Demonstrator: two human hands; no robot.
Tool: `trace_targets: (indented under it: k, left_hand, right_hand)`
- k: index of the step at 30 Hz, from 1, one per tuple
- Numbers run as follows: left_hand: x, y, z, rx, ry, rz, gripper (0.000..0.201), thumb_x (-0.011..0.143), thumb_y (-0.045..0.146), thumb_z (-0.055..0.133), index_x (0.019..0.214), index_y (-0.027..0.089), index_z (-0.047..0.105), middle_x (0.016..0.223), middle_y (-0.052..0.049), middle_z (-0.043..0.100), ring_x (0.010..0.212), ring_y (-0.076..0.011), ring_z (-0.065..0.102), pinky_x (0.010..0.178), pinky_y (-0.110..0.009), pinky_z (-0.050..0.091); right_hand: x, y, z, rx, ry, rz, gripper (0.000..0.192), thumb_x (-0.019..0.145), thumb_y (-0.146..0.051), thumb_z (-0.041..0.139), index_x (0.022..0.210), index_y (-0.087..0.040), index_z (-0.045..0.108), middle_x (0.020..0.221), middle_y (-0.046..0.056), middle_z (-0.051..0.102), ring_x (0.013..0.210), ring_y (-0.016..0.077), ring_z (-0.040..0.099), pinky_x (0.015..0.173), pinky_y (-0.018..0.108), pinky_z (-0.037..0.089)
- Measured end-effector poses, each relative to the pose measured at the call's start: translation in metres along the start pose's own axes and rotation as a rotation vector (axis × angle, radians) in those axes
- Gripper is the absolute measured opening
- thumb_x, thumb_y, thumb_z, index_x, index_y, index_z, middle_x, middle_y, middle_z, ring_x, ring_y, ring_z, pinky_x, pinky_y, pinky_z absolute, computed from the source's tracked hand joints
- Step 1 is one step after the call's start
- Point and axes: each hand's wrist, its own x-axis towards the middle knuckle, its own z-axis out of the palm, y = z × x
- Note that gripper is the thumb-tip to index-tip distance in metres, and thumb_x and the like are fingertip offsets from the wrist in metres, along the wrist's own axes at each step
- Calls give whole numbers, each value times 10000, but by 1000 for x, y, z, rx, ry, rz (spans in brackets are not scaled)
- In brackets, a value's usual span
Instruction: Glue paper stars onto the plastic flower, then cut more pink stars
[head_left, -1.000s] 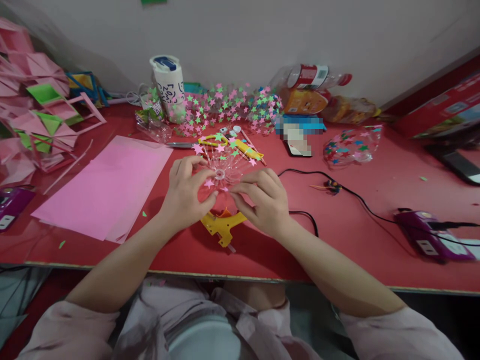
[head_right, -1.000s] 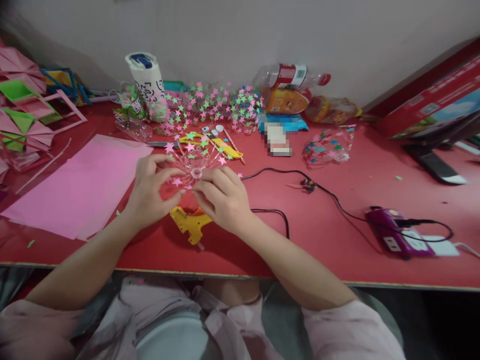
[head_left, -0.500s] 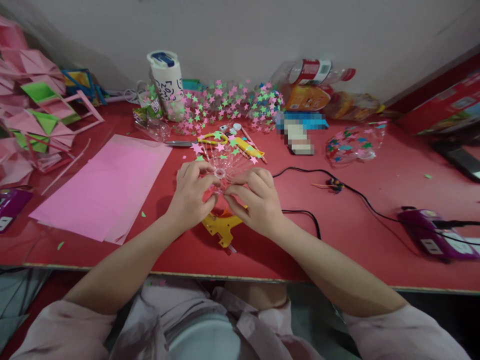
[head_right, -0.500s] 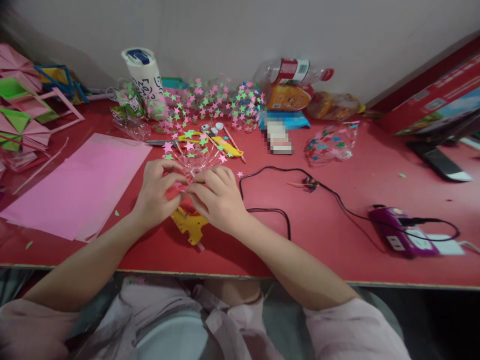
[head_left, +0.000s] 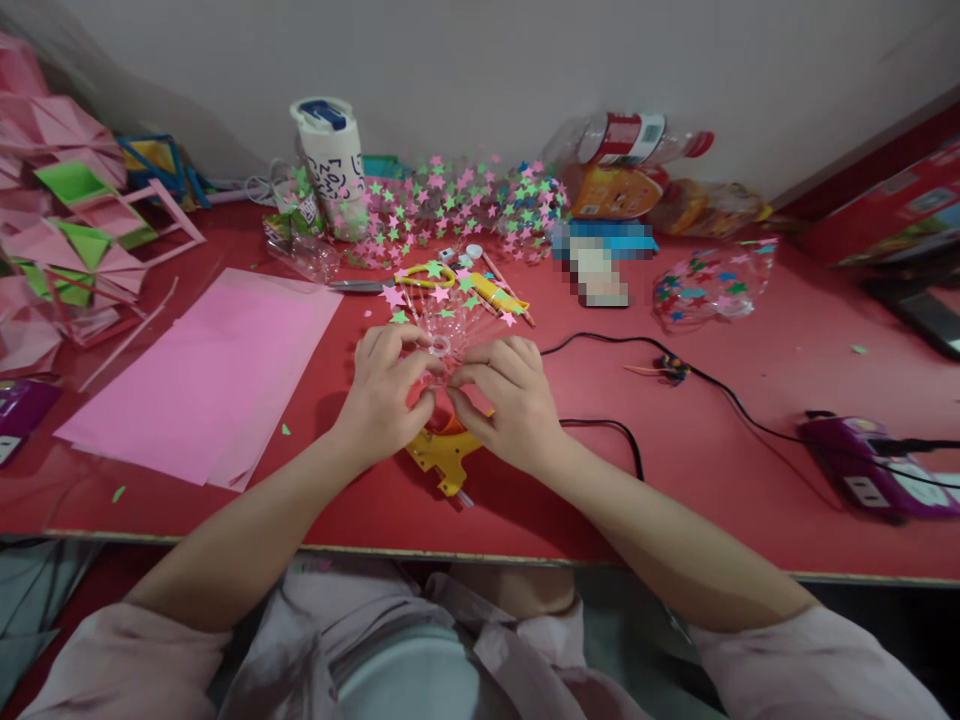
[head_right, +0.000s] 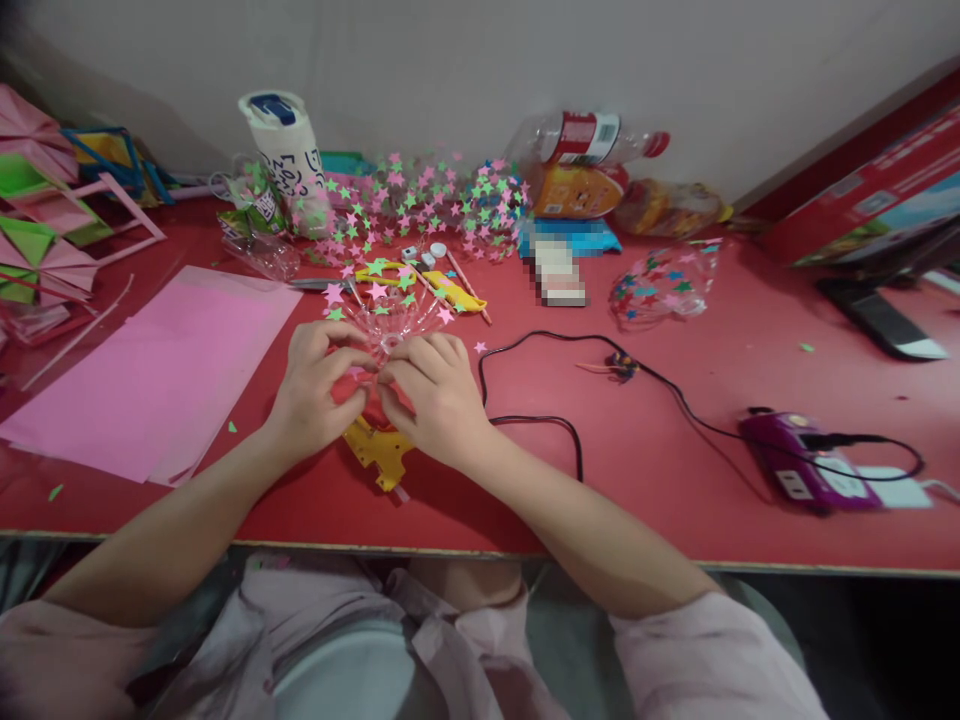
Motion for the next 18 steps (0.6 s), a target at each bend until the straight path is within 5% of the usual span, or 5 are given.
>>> trace_targets:
  k: [18]
  left_hand:
    - [1, 4, -4, -126, -43, -19, 138, 733, 123, 593, 844, 202, 570, 1090, -66, 559, 1053, -220, 500, 943, -426, 429]
  right_hand:
    - [1, -4, 0, 2, -29, 178, 50, 835, -209, 553, 790, -197, 570, 857, 34, 606, 822, 190, 512, 758, 365, 326]
